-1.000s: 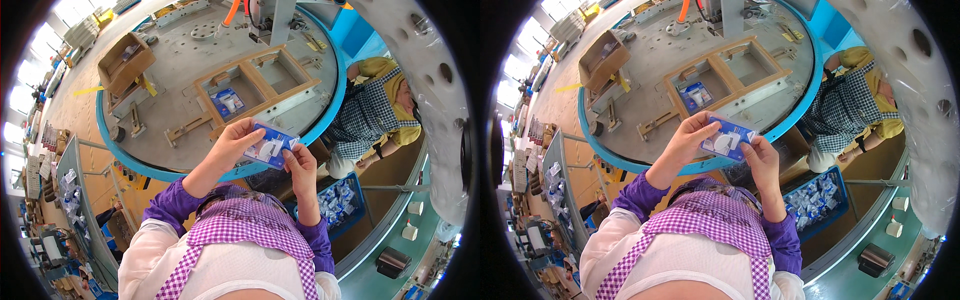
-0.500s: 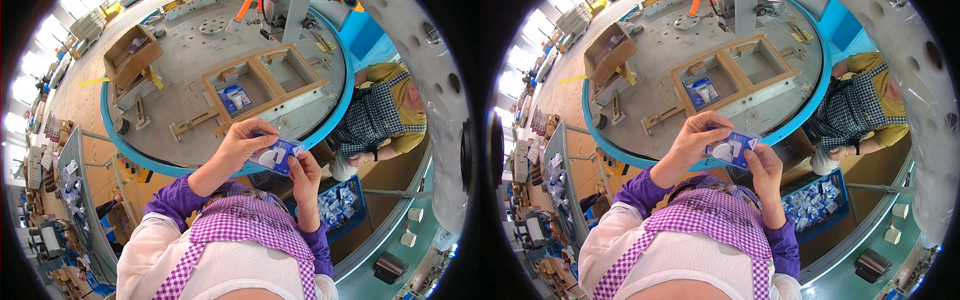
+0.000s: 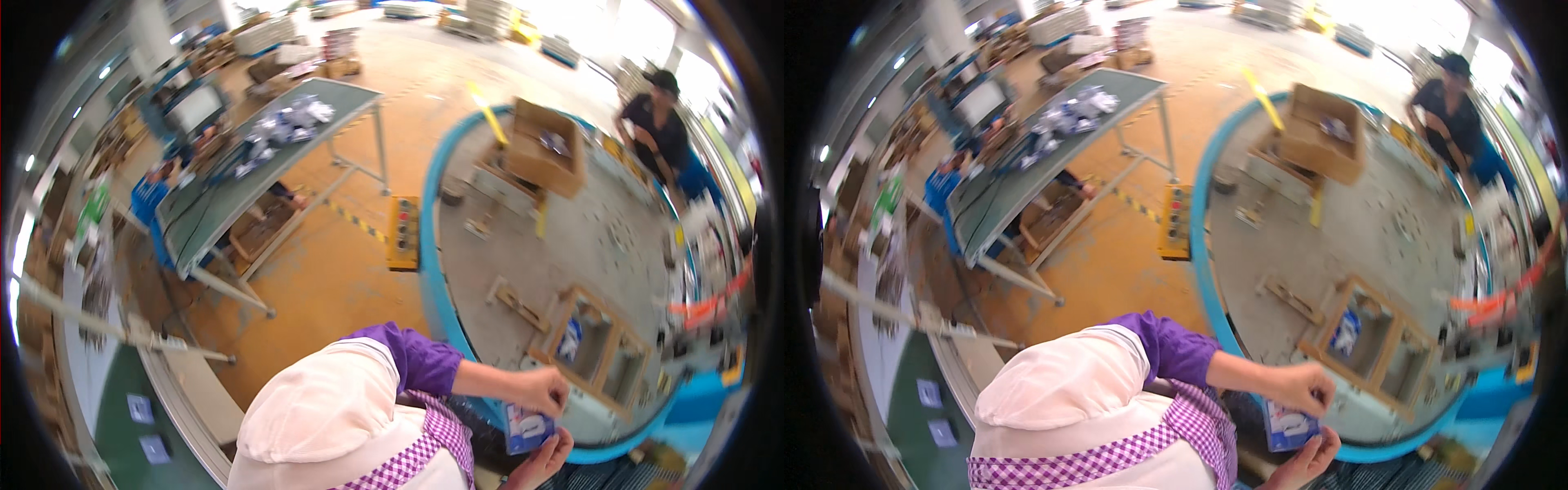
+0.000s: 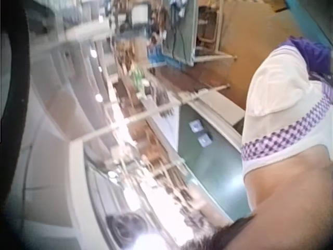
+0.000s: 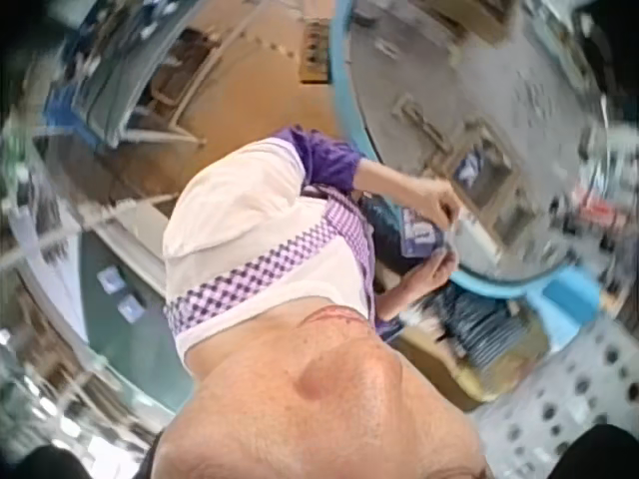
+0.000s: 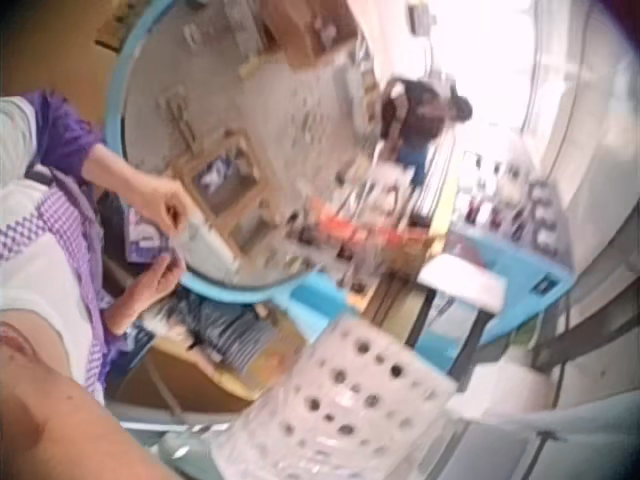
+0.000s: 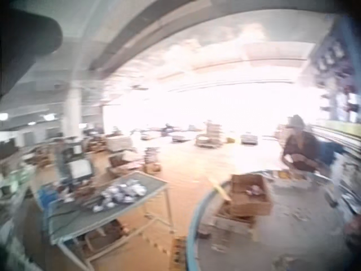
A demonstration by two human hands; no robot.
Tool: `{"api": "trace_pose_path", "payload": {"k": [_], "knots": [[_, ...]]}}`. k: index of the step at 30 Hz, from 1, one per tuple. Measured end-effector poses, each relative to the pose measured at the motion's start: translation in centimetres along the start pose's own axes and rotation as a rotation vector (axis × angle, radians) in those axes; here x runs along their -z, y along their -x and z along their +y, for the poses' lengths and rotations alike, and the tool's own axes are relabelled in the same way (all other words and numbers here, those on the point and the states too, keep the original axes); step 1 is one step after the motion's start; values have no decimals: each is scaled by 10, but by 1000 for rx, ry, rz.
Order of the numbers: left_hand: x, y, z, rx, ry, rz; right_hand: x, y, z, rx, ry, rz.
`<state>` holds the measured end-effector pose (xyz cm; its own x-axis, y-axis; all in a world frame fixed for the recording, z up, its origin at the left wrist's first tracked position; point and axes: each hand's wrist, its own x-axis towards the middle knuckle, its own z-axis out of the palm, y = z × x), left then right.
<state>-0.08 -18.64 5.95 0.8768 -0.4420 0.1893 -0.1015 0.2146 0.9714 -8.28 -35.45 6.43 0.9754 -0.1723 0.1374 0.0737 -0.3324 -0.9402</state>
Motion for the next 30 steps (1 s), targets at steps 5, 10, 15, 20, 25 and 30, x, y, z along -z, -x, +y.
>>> {"api": "trace_pose_path", "payload": {"k": [5,10,15,20,25,30], "knots": [[2,37,-8,35,-94,139,-21,-24,-15,157,21,-327],[7,71,-3,197,126,341,-38,-32,-21,59,-1,-522],[8,93,-14,361,434,438,-52,-28,-34,-68,-19,-648],[5,108,-5,412,669,484,-56,-24,-35,-139,-33,-669],[1,116,-20,387,631,533,-58,-21,-37,-166,4,-724],[0,118,-34,273,629,485,-61,-11,-49,-260,-67,-783]]}}
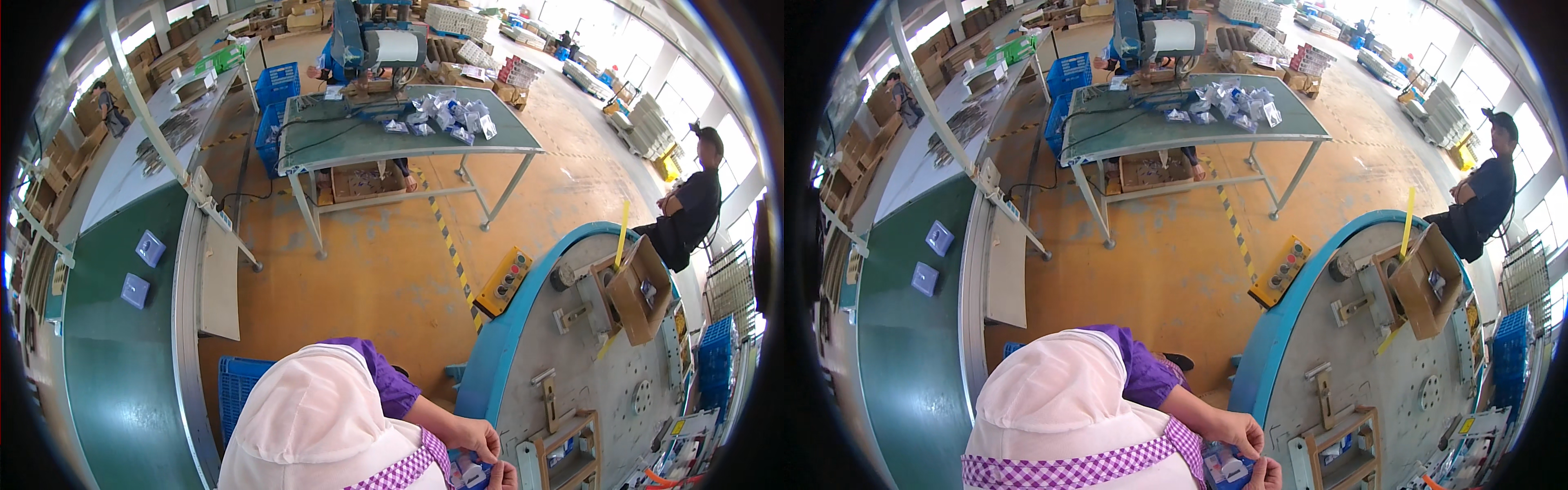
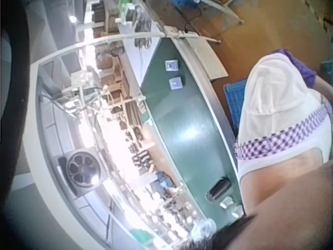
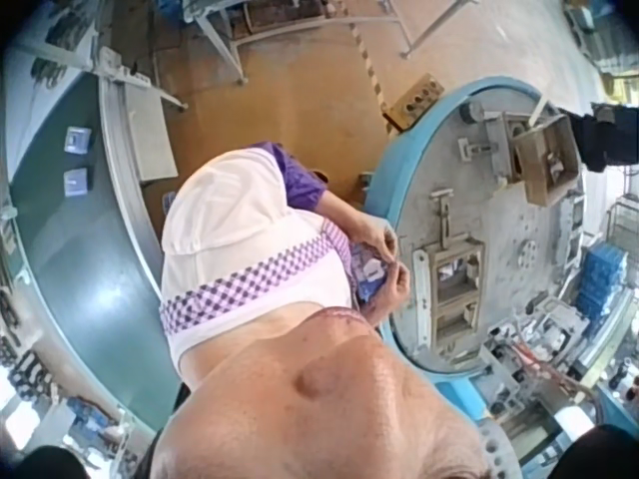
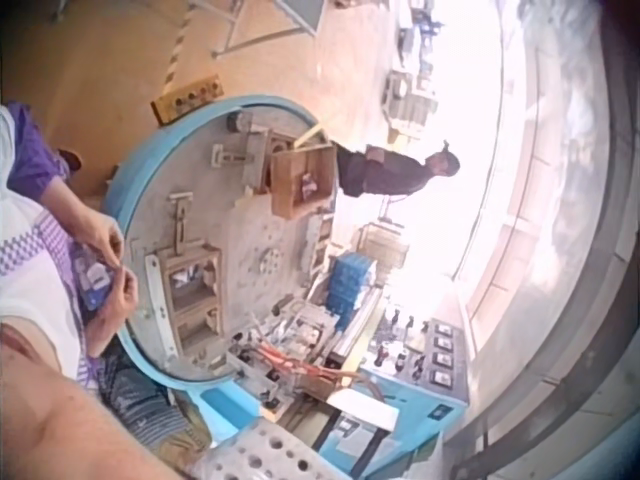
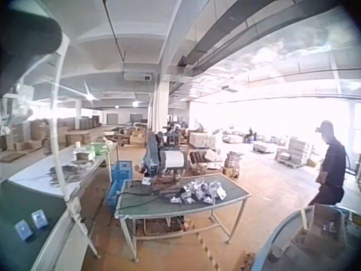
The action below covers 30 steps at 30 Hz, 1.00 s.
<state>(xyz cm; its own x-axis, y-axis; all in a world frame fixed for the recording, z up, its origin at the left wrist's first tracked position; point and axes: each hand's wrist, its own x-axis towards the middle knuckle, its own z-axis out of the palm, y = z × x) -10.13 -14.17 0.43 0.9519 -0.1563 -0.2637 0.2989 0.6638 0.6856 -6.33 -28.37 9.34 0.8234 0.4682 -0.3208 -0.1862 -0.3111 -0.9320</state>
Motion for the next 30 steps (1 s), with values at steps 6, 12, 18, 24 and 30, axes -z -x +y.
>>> {"api": "trace_pose_path", "payload": {"k": [6,12,18,24,30], "knots": [[-4,-2,-5,-47,-94,-3,12,-4,26,135,134,61],[-9,2,5,56,-188,68,8,4,20,180,133,100],[-11,6,7,115,-157,33,4,11,19,199,85,120],[-9,-2,-2,108,-182,-21,15,8,41,52,-75,95],[-11,8,12,29,-289,-110,9,9,28,197,81,164]]}}
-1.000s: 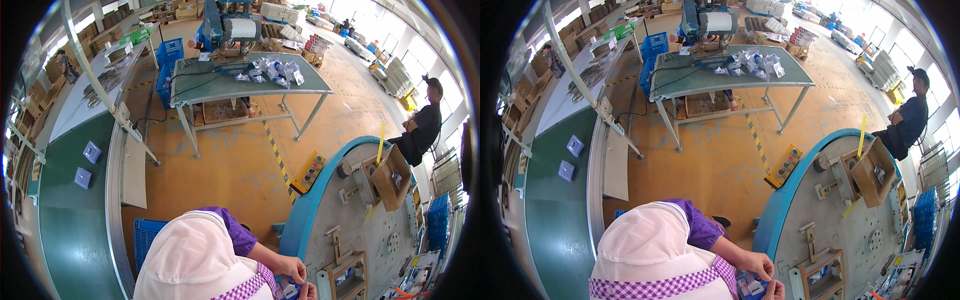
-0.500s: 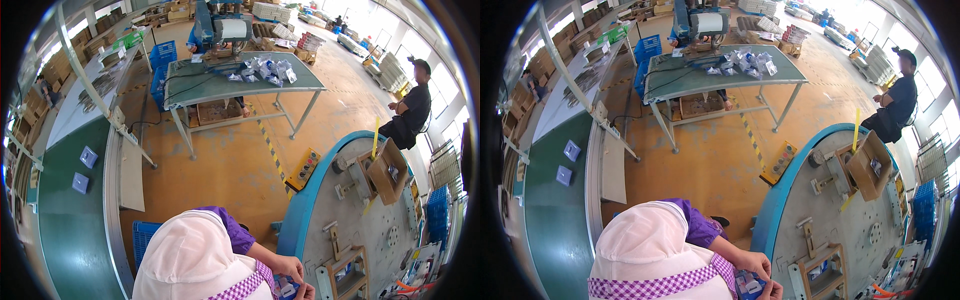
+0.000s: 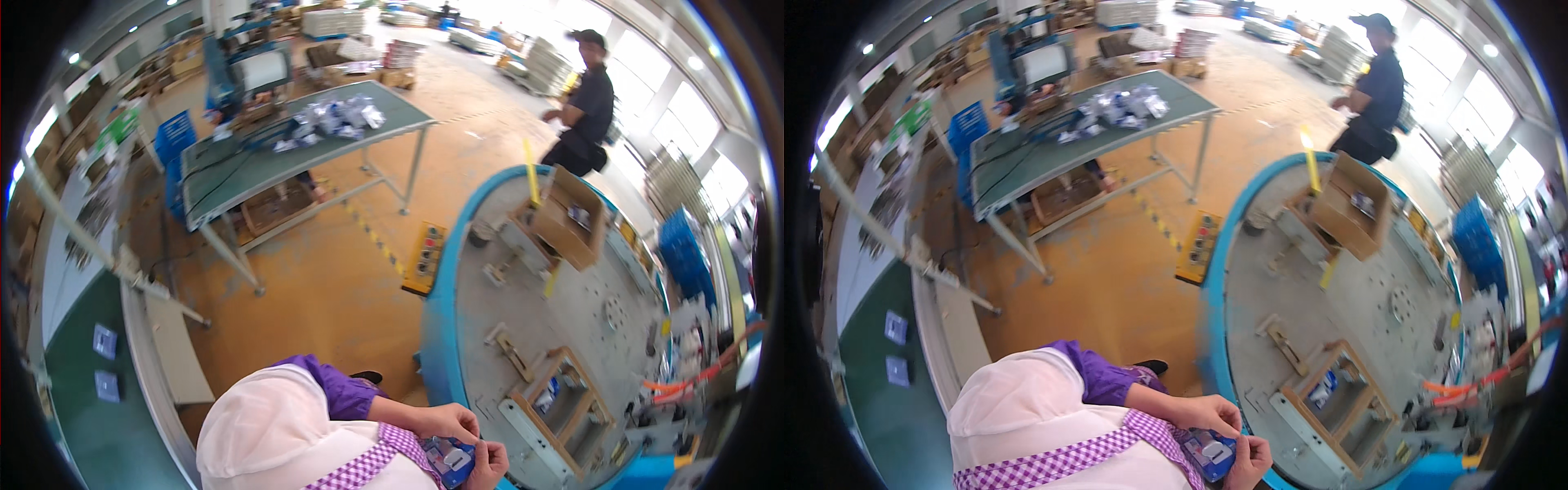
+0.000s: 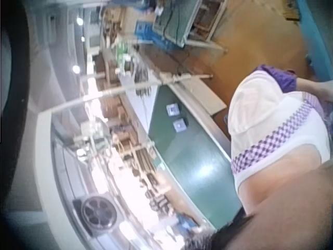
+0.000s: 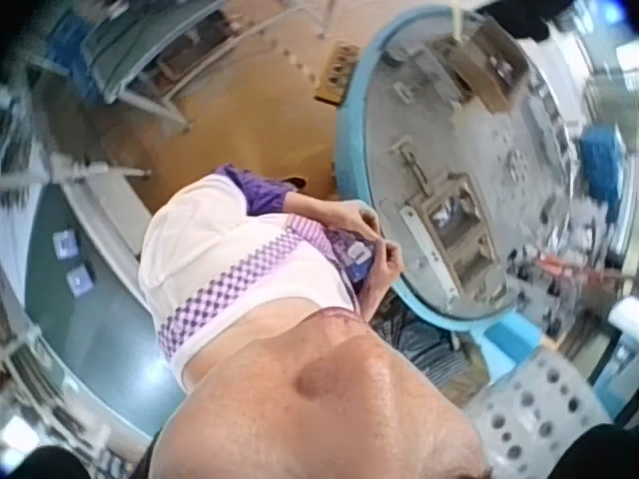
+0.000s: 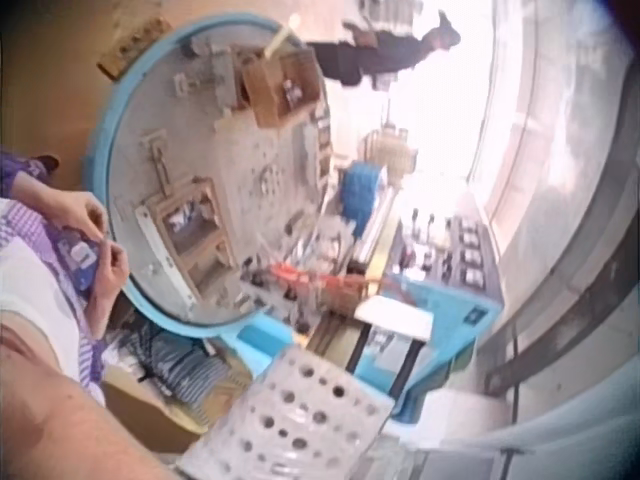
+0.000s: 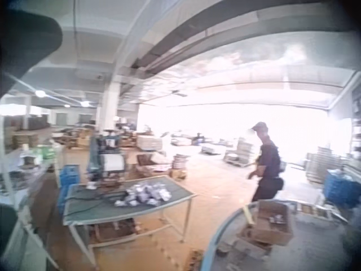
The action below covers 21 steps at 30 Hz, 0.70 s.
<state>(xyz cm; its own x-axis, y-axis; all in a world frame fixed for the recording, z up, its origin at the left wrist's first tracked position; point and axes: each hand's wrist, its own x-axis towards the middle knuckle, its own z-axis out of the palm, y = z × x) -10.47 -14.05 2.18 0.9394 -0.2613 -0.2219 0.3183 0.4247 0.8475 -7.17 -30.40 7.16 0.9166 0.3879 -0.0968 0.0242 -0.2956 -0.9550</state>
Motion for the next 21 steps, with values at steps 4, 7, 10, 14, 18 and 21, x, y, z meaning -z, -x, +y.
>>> {"api": "trace_pose_path", "payload": {"k": [4,7,10,14,18,21], "knots": [[-1,-9,-1,70,84,-70,4,5,4,-62,-113,48],[-4,-13,-1,130,105,-150,10,12,10,-56,-124,58],[-6,-13,8,179,50,-206,15,18,23,-73,-127,57],[-19,-21,9,113,38,-187,19,25,19,-55,-116,195],[-21,-31,2,97,-60,-252,19,33,7,-55,-81,300],[-26,-38,-4,94,-54,-249,20,38,11,-79,-109,385]]}}
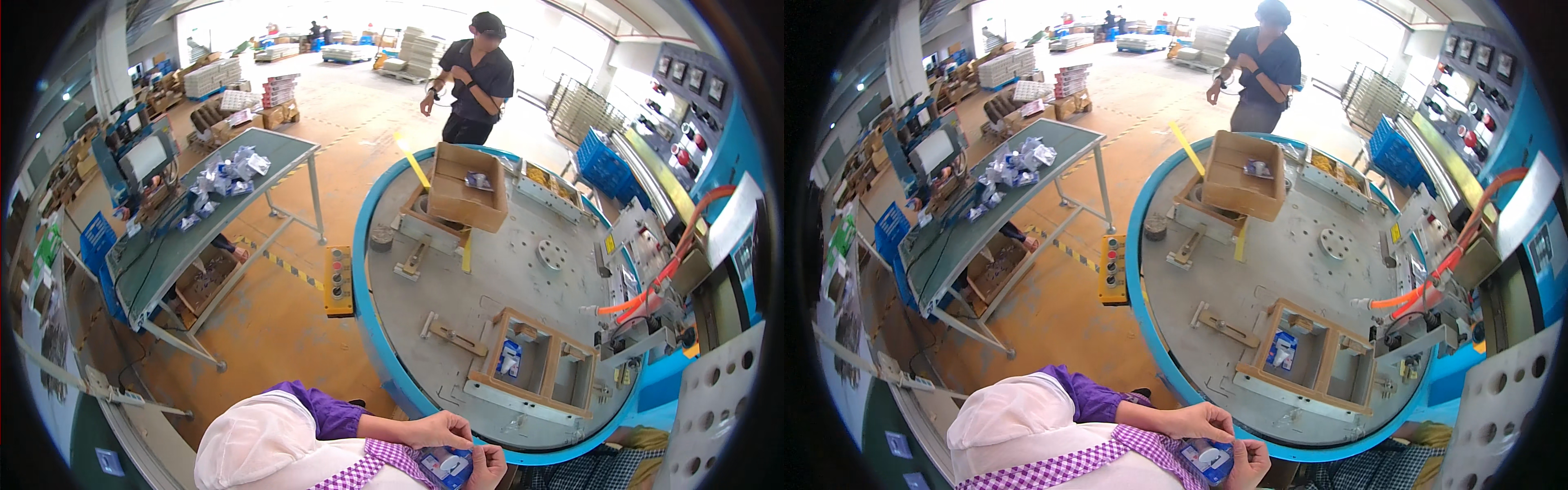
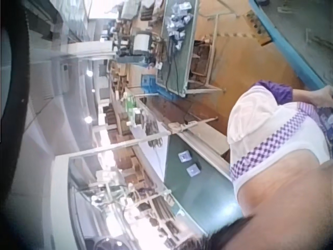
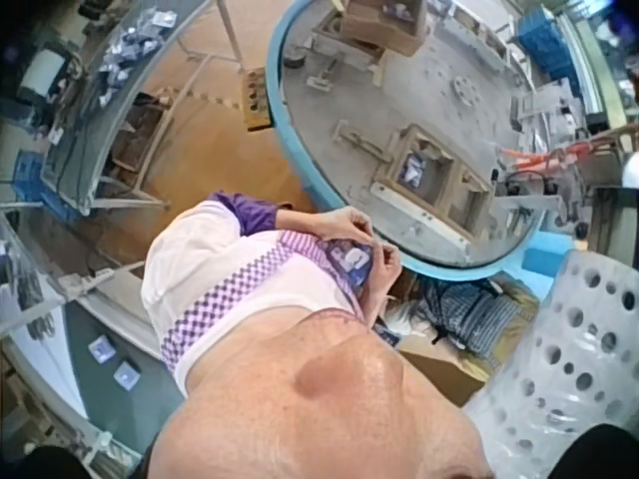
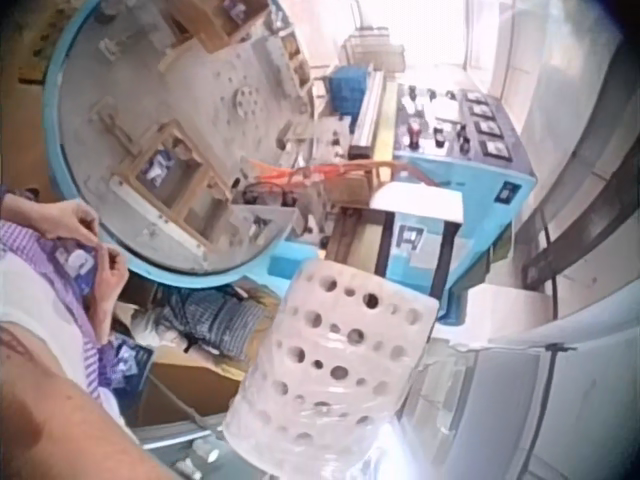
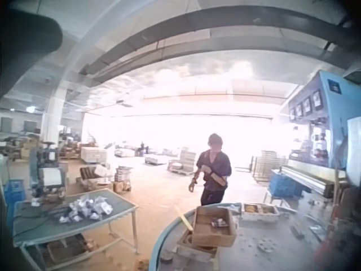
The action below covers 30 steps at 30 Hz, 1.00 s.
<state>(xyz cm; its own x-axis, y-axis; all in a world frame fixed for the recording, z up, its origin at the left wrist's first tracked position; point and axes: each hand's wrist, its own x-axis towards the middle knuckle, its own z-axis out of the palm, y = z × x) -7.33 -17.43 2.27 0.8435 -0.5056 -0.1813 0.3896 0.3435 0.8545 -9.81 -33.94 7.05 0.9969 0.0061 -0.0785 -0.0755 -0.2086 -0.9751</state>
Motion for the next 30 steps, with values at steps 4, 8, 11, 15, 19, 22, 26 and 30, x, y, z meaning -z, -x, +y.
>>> {"api": "trace_pose_path", "payload": {"k": [4,8,11,15,19,22,26,30], "knots": [[-4,-6,8,82,-71,-36,11,2,16,-171,-36,21],[-1,-11,13,147,-78,-56,12,1,17,-161,-20,25],[3,-21,11,188,-60,-75,9,0,15,-146,-58,59],[1,-27,14,184,-21,-128,10,2,19,-139,-66,112],[7,-32,10,86,-58,-241,4,6,14,-159,-103,208],[18,-47,4,209,-245,-351,1,3,34,-116,-5,252],[42,-100,157,-187,-258,-227,-7,3,16,-125,-43,348],[77,-163,307,-765,-302,531,-4,-7,34,-103,-244,364]]}}
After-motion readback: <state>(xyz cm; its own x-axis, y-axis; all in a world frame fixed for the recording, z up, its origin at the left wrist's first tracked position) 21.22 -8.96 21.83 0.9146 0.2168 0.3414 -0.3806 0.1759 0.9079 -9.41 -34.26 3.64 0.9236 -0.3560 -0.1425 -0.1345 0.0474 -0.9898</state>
